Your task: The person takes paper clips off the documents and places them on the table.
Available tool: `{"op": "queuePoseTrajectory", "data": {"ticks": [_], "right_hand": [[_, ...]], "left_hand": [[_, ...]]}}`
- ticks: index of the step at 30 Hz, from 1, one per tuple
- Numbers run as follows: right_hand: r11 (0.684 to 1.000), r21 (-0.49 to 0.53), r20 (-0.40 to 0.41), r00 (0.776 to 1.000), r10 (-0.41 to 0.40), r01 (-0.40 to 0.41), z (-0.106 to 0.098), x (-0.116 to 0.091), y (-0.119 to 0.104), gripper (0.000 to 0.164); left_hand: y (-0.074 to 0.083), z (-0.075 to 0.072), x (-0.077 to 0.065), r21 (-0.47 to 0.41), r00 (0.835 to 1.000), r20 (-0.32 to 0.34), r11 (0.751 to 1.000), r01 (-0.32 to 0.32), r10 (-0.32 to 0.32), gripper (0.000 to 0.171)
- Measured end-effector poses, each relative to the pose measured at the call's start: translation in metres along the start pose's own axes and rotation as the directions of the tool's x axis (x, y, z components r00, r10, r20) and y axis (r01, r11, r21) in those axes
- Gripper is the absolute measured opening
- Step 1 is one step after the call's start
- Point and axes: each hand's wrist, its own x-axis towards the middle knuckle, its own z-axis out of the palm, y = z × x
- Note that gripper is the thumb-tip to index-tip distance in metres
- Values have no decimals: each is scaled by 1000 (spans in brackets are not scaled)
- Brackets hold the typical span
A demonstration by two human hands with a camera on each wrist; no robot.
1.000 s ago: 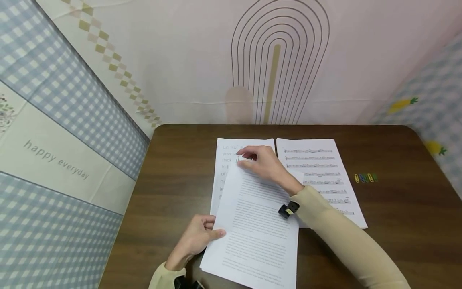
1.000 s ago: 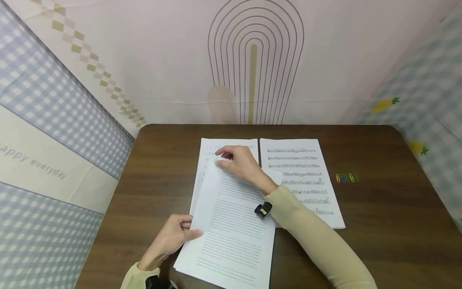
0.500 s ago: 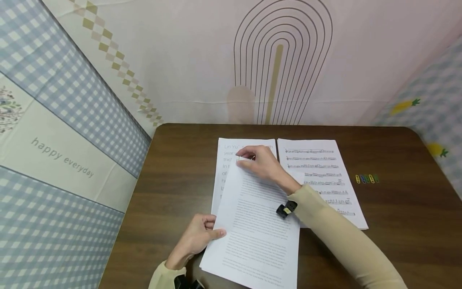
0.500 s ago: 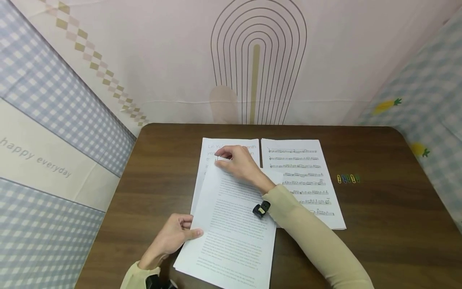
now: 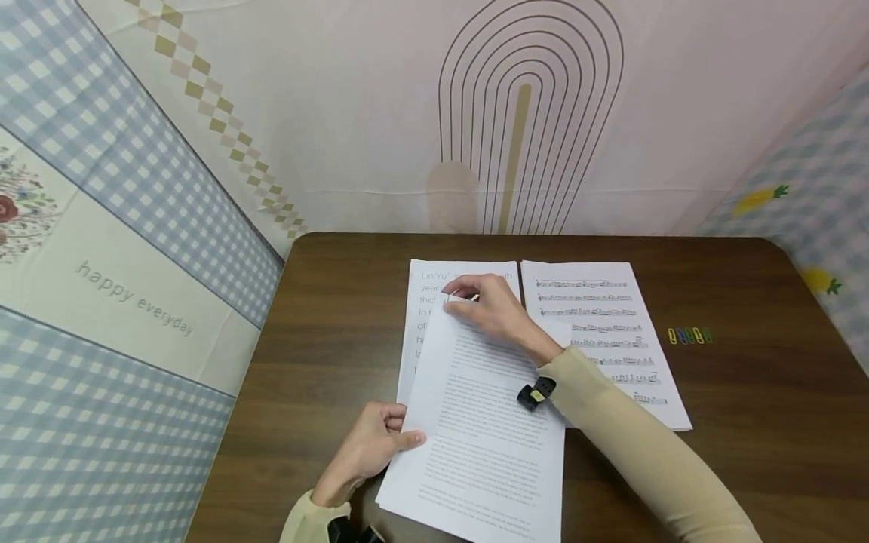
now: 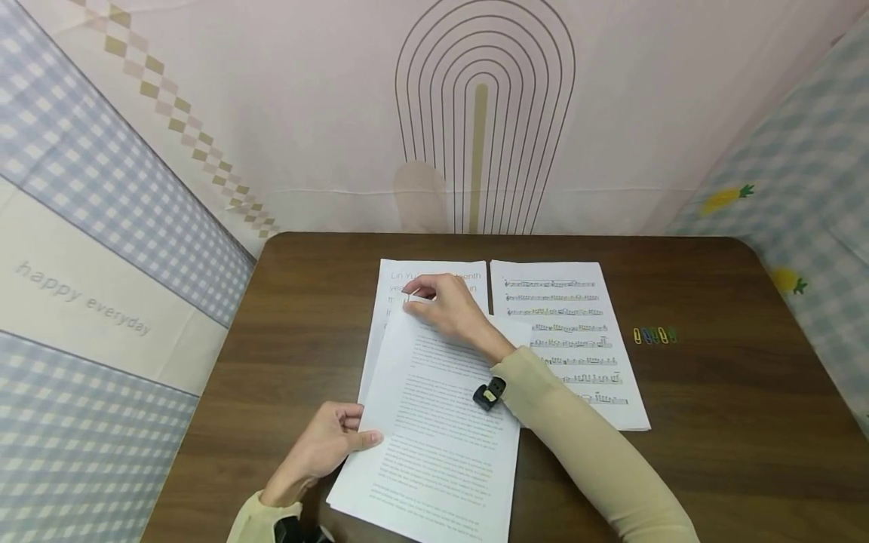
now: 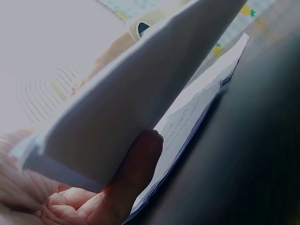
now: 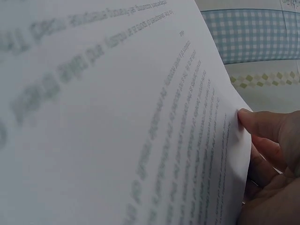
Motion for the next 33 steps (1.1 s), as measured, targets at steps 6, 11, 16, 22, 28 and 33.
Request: {"op": "queuePoseTrajectory", "data": {"ticks": [6, 11, 16, 22, 28, 33], "right_hand": [[1000, 8, -7, 1000, 8, -8, -1, 0, -1, 19], [1000, 16, -10, 1000, 3, -3, -3, 0, -1, 21], [1000, 26, -12, 1000, 10, -9, -4, 0, -3, 20], [999, 39, -23, 1000, 19, -18, -6, 0, -4, 19], [998, 52, -26, 999, 25, -24, -7, 0, -3, 19], [997, 67, -34, 998, 44, -42, -7, -1, -2, 21]], "left_hand": [[0, 0, 0, -15, 1000, 11, 1000, -2, 2, 29], [-1, 1, 0, -36, 1000, 18, 999, -9, 10, 30], [-1, 2, 0, -41, 1000, 20, 999, -10, 10, 30], [0, 4, 1, -41, 1000, 18, 999, -21, 22, 29], [2, 4, 1, -53, 999, 30, 998, -22, 24, 30], [3, 5, 2, -69, 999, 31, 998, -13, 15, 30]]}}
